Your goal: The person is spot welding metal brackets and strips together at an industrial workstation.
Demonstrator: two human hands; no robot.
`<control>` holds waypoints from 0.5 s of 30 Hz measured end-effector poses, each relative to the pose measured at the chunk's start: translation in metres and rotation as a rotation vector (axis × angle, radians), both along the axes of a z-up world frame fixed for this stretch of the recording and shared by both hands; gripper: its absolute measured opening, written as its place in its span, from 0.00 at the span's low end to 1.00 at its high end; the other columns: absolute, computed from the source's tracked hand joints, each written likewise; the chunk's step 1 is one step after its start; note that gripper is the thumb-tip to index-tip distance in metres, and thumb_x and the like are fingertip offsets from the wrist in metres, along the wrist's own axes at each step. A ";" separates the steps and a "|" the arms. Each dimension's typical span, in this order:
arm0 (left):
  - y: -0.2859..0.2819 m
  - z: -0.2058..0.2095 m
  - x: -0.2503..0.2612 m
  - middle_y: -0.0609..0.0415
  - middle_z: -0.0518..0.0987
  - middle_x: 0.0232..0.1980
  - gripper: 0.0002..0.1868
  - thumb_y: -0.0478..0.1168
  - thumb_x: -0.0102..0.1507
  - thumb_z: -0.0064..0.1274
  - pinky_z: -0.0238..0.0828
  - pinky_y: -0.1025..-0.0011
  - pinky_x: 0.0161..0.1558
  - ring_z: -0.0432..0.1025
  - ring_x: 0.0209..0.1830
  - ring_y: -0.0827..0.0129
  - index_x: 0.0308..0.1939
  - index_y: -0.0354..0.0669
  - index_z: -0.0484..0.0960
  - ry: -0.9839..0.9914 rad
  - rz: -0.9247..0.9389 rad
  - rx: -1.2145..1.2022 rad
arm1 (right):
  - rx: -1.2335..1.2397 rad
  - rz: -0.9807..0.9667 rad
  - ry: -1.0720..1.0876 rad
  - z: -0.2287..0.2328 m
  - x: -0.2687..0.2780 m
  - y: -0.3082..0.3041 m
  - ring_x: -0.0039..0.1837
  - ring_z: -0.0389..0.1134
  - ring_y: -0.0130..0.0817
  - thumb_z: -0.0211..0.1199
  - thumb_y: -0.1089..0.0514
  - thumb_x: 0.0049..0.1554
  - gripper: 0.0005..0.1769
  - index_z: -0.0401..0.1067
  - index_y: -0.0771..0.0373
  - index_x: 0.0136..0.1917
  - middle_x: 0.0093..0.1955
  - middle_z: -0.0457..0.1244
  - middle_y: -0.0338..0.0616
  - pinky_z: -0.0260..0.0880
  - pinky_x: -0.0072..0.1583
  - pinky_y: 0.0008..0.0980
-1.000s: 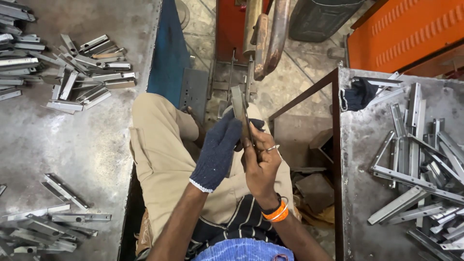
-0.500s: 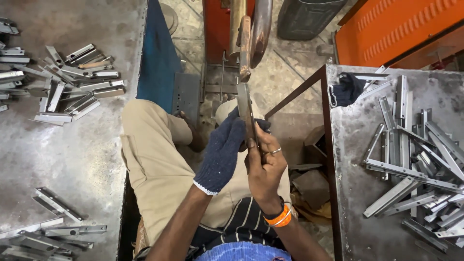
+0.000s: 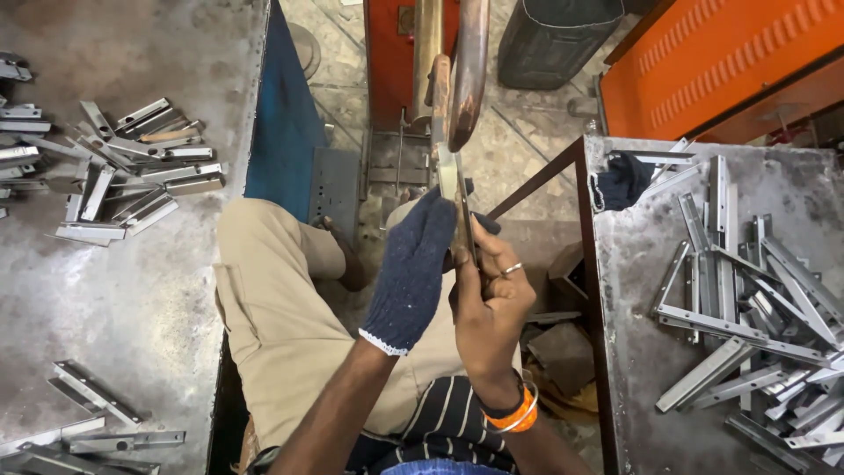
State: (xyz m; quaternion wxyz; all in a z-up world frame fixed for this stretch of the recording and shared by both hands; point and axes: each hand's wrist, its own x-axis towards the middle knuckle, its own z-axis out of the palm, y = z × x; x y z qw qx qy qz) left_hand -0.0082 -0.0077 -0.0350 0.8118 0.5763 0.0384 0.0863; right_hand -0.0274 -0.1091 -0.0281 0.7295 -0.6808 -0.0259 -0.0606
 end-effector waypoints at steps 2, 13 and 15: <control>0.000 0.004 0.003 0.53 0.79 0.44 0.21 0.46 0.74 0.45 0.74 0.73 0.41 0.72 0.41 0.77 0.60 0.31 0.78 -0.006 0.012 0.017 | 0.001 0.002 0.016 0.008 0.003 0.002 0.33 0.56 0.10 0.55 0.71 0.64 0.20 0.70 0.69 0.68 0.47 0.70 0.36 0.51 0.33 0.16; -0.001 -0.006 0.005 0.45 0.77 0.47 0.20 0.47 0.75 0.42 0.71 0.69 0.43 0.70 0.44 0.70 0.56 0.30 0.76 -0.132 0.124 0.273 | -0.045 -0.007 0.015 0.011 0.003 0.004 0.36 0.58 0.10 0.57 0.71 0.65 0.18 0.71 0.70 0.69 0.44 0.69 0.35 0.53 0.36 0.16; -0.001 -0.006 0.006 0.45 0.77 0.48 0.20 0.47 0.76 0.42 0.72 0.68 0.44 0.72 0.45 0.69 0.55 0.30 0.76 -0.132 0.134 0.327 | -0.051 -0.008 0.012 0.011 0.006 0.005 0.44 0.64 0.12 0.57 0.71 0.64 0.19 0.69 0.72 0.68 0.49 0.70 0.37 0.61 0.44 0.16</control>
